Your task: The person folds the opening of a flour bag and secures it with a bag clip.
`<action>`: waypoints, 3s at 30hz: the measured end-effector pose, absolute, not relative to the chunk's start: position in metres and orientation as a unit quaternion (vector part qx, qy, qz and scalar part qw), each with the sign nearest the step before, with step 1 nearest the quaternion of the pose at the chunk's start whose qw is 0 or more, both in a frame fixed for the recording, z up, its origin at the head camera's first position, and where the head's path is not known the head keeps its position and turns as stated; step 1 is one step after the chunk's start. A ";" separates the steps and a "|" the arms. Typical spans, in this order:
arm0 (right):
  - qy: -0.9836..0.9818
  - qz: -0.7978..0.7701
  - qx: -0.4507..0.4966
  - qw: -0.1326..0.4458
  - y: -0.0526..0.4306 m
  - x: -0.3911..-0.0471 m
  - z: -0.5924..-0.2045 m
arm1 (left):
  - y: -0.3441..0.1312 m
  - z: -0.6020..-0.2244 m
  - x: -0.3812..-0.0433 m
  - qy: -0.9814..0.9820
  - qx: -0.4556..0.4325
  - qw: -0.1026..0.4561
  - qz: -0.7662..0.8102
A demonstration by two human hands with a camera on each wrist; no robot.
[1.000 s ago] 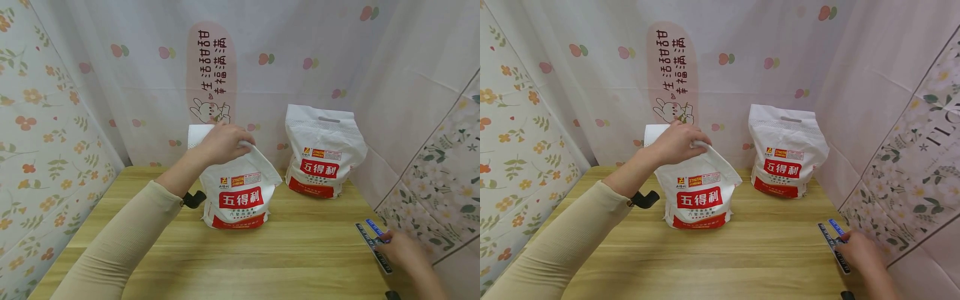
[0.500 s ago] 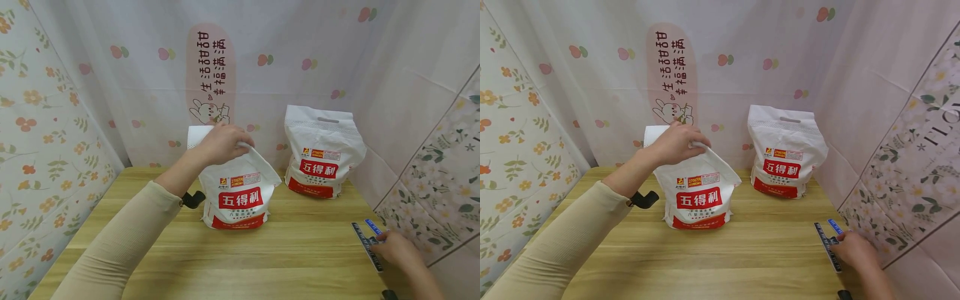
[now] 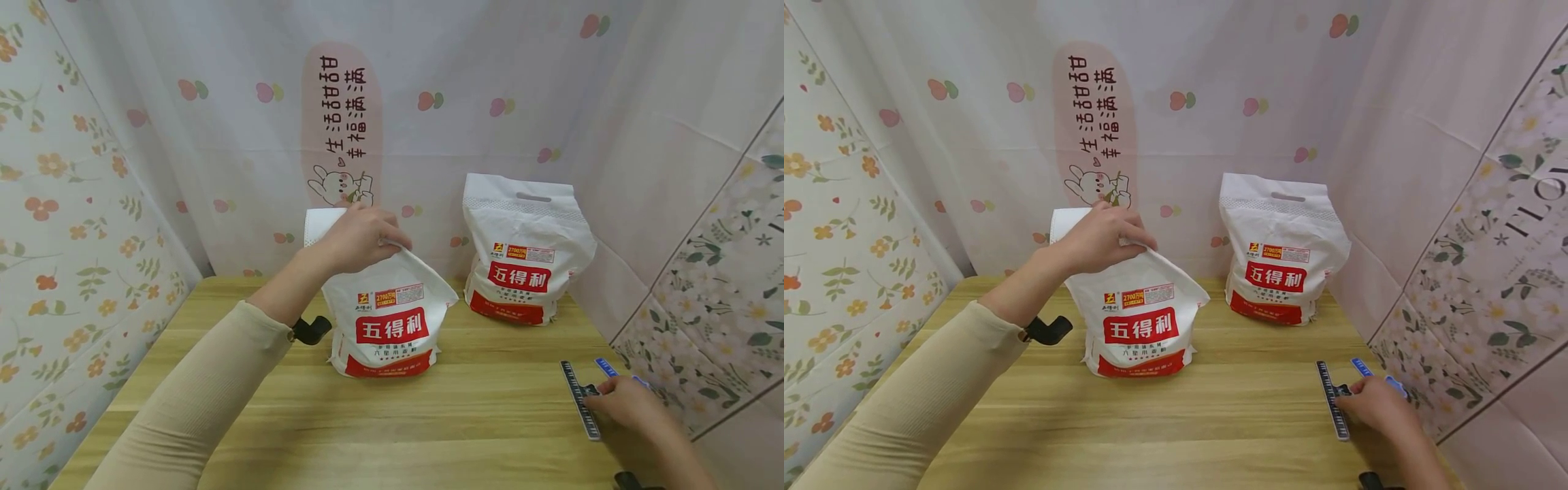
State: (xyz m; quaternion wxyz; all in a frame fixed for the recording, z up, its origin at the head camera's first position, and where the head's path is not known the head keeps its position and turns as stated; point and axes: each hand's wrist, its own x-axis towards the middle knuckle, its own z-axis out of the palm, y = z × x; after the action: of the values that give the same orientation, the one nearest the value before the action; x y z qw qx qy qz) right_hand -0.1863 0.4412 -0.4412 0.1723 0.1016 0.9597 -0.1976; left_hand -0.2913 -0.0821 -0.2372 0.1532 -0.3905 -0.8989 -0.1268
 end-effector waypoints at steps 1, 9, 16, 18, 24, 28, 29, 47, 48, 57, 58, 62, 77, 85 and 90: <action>0.959 -0.201 0.100 0.173 0.440 -0.186 -0.441 | -0.083 -0.238 -0.291 -0.898 -0.392 0.156 -0.127; 0.942 -0.271 0.095 0.174 0.427 -0.186 -0.441 | -0.085 -0.243 -0.291 -0.888 -0.404 0.172 -0.139; 0.919 -0.361 0.078 0.141 0.416 -0.188 -0.439 | -0.087 -0.250 -0.294 -0.879 -0.409 0.185 -0.160; 0.909 -0.392 0.074 0.118 0.411 -0.189 -0.434 | -0.087 -0.251 -0.294 -0.877 -0.410 0.188 -0.165; 0.919 -0.389 0.050 0.040 0.397 -0.193 -0.409 | -0.088 -0.252 -0.295 -0.872 -0.413 0.193 -0.177; 0.920 -0.390 0.048 0.010 0.387 -0.197 -0.395 | -0.090 -0.254 -0.296 -0.868 -0.417 0.199 -0.184; 0.919 -0.392 0.048 0.003 0.383 -0.198 -0.391 | -0.090 -0.255 -0.297 -0.866 -0.418 0.201 -0.185; 0.899 -0.358 -0.065 -0.246 0.309 -0.202 -0.333 | -0.097 -0.257 -0.304 -0.853 -0.438 0.197 -0.206; 0.893 -0.358 -0.074 -0.260 0.305 -0.202 -0.330 | -0.097 -0.257 -0.304 -0.854 -0.437 0.193 -0.205; 0.850 -0.324 -0.157 -0.385 0.267 -0.209 -0.320 | -0.101 -0.252 -0.303 -0.862 -0.439 0.150 -0.204; 0.846 -0.319 -0.165 -0.394 0.263 -0.210 -0.320 | -0.102 -0.251 -0.303 -0.863 -0.438 0.147 -0.203; 0.835 -0.307 -0.187 -0.416 0.251 -0.212 -0.319 | -0.103 -0.252 -0.304 -0.867 -0.434 0.142 -0.202; 0.791 -0.325 -0.243 -0.458 0.213 -0.227 -0.336 | -0.102 -0.257 -0.304 -0.854 -0.441 0.160 -0.224; 0.780 -0.361 -0.261 -0.439 0.195 -0.235 -0.349 | -0.100 -0.257 -0.303 -0.853 -0.440 0.160 -0.230; 0.788 -0.362 -0.259 -0.425 0.187 -0.238 -0.355 | -0.100 -0.256 -0.303 -0.852 -0.442 0.165 -0.226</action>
State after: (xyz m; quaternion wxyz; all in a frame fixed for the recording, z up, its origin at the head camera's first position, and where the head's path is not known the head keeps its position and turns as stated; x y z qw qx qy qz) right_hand -0.2384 0.1869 -0.3550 -0.4249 -0.2586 0.7883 -0.3623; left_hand -0.3030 -0.1001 -0.2564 0.1645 -0.4424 -0.8521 -0.2264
